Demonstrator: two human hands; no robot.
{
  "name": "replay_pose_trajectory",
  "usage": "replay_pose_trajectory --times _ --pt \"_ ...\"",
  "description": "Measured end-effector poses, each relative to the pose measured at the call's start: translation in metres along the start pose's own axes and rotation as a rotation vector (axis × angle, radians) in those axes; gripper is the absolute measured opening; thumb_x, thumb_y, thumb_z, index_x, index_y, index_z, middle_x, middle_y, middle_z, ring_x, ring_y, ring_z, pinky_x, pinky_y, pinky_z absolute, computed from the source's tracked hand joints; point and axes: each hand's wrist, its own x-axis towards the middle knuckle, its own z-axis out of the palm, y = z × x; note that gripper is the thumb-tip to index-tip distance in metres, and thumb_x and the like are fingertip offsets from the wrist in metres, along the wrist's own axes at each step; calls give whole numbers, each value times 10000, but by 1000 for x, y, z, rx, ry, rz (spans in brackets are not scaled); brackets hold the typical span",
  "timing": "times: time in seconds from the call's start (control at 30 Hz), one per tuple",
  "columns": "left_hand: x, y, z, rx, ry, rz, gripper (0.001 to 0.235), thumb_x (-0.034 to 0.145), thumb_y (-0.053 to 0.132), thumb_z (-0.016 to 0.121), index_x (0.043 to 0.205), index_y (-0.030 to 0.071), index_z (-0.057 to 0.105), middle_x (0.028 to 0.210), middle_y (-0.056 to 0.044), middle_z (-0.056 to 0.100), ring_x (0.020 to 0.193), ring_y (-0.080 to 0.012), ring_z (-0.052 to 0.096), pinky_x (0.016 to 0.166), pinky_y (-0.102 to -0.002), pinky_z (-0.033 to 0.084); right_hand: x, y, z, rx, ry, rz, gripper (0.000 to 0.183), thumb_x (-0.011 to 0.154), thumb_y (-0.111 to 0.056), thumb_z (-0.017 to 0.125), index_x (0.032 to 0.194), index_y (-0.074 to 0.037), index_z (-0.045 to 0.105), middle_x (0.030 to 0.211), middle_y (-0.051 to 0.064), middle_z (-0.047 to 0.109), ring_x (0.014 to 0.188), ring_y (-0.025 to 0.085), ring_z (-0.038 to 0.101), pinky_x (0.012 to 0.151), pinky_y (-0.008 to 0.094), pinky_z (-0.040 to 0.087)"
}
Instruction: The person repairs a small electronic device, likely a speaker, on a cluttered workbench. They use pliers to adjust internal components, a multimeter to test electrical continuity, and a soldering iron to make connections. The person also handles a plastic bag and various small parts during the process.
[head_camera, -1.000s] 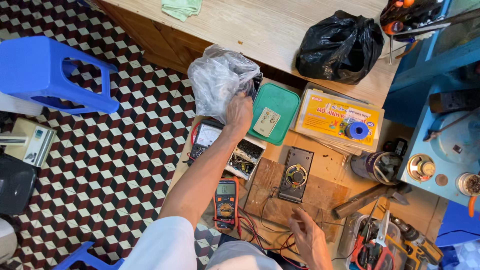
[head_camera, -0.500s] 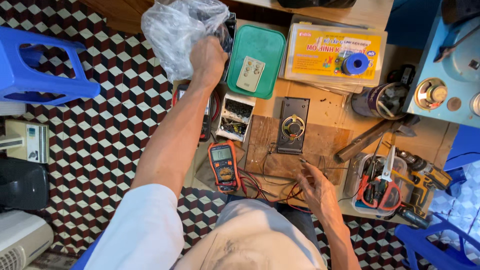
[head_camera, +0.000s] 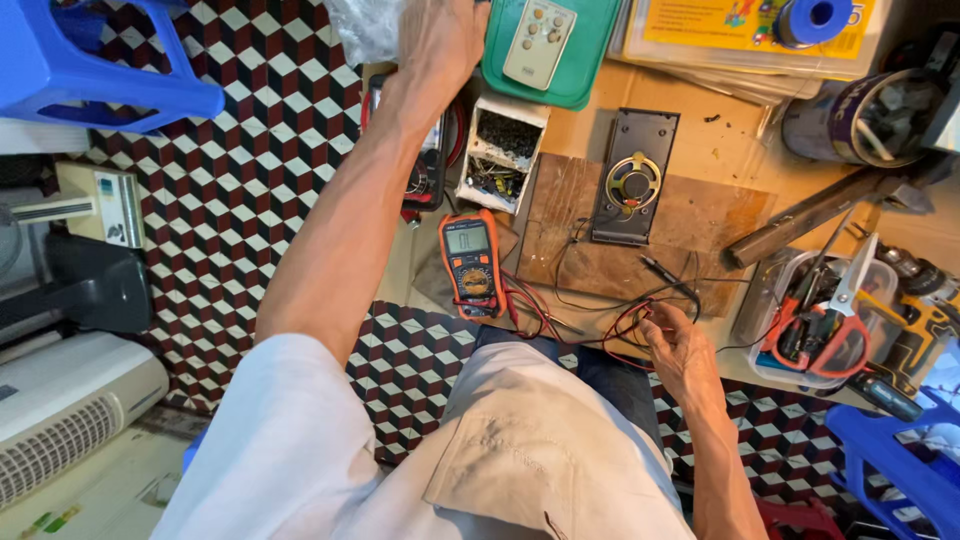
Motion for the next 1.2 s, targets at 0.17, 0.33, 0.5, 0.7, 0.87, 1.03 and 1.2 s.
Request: replay_pose_trajectory --times 0.17,0.33,0.5,0.7,0.87,1.03,1.2 --pt "-142 80 -78 -240 14 -236 232 1071 129 608 1289 52 633 1143 -110 710 1050 -253 701 924 -386 557 -2 18 9 -34 10 -44 397 991 -287 593 1315 -65 649 1154 160 737 1036 306 713 842 413 579" --pt "-255 163 -74 -200 -51 -720 1000 796 330 863 1550 27 281 1417 -271 525 1285 -435 551 1072 -500 450 1 29 43 -209 51 -404 236 937 -203 637 1081 -58 754 1051 162 756 956 358 725 830 416 575" --pt "-286 170 -32 -151 -88 -885 1320 655 363 952 1591 19 87 1460 -338 446 1271 -476 528 1034 -527 460 31 39 118 -534 -9 -610 283 887 -209 665 1129 -64 680 997 149 713 847 360 711 696 461 568" --pt "-301 151 -34 -208 -218 -880 1209 688 203 837 1630 77 89 1460 -292 501 1272 -440 561 1033 -498 484 57 57 144 -779 1 -717 392 818 -141 646 1194 -33 619 1010 155 688 823 301 726 631 430 564" --pt "-295 135 -41 -150 -307 -765 1233 685 143 850 1634 44 70 1424 -314 490 1266 -463 542 1049 -503 464 47 57 69 -731 32 -777 175 869 -188 642 1002 -73 647 919 120 656 745 312 691 646 447 544" --pt "-297 145 -39 -104 -200 -691 1250 626 109 894 1609 41 126 1423 -330 489 1284 -469 508 1068 -503 432 30 62 -44 -451 222 -826 141 865 -106 669 1000 -77 645 881 137 626 832 357 658 673 455 535" --pt "-306 158 -40 -114 -164 -616 1241 612 124 876 1595 38 123 1386 -295 517 1264 -446 521 1059 -499 427 23 56 -86 -413 415 -666 413 972 -157 686 1353 -46 571 1183 201 652 915 390 673 739 454 547"
